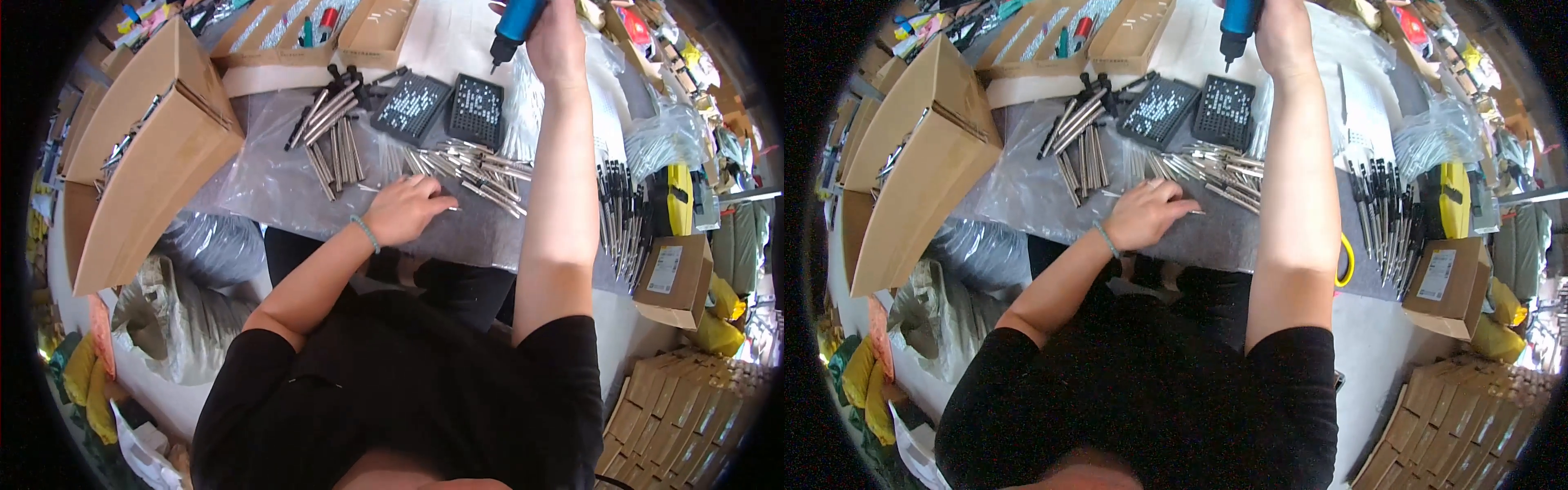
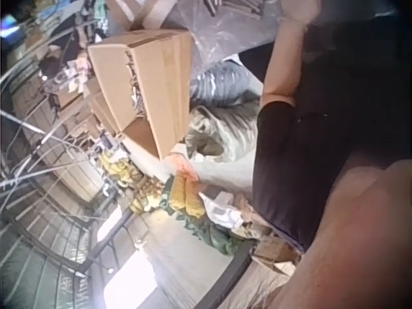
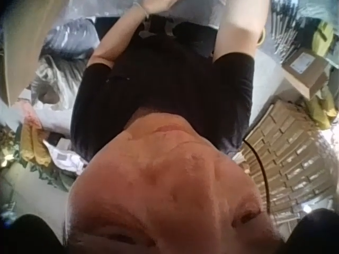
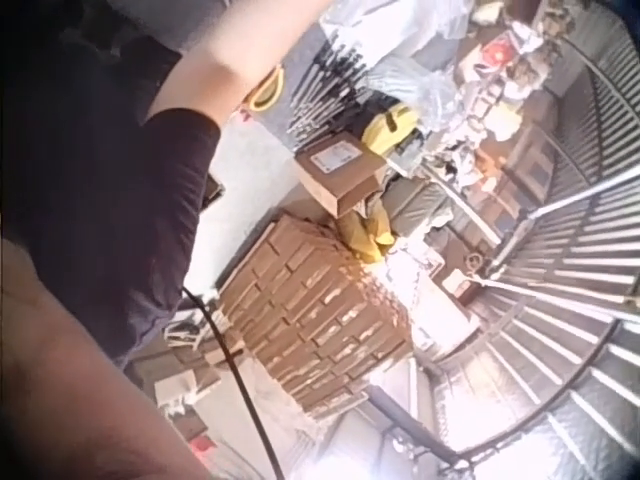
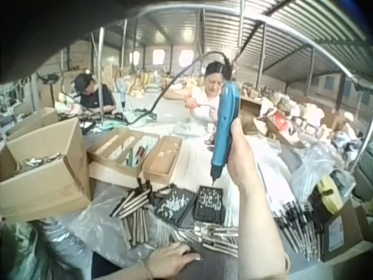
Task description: Assembling small metal and plastic hardware components using an electric screwdriver.
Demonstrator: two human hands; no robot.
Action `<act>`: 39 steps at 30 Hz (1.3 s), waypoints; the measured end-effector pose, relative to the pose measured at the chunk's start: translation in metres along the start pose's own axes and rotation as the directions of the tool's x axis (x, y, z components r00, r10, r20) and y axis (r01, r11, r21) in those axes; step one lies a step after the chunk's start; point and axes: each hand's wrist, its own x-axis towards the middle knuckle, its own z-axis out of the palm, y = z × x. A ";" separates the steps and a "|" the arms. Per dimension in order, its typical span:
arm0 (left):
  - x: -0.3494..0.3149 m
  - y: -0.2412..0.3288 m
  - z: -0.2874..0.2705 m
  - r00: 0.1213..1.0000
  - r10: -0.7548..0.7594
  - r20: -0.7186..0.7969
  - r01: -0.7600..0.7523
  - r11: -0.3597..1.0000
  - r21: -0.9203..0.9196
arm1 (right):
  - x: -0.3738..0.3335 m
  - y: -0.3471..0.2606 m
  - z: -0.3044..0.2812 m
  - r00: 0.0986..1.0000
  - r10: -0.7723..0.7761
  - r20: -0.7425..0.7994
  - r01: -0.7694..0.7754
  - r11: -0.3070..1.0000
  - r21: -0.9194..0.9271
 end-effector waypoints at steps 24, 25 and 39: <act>-0.007 -0.002 -0.001 0.997 -0.075 0.015 0.075 0.997 -0.005 | -0.073 0.105 0.063 0.985 -0.113 -0.133 0.105 0.992 -0.064; -0.007 -0.002 -0.001 0.997 -0.078 0.016 0.078 0.997 -0.002 | -0.075 0.106 0.065 0.986 -0.107 -0.130 0.100 0.993 -0.062; -0.008 -0.006 0.002 0.998 -0.051 -0.026 0.050 0.999 -0.018 | -0.084 0.118 0.067 0.989 -0.072 -0.126 0.066 0.996 -0.054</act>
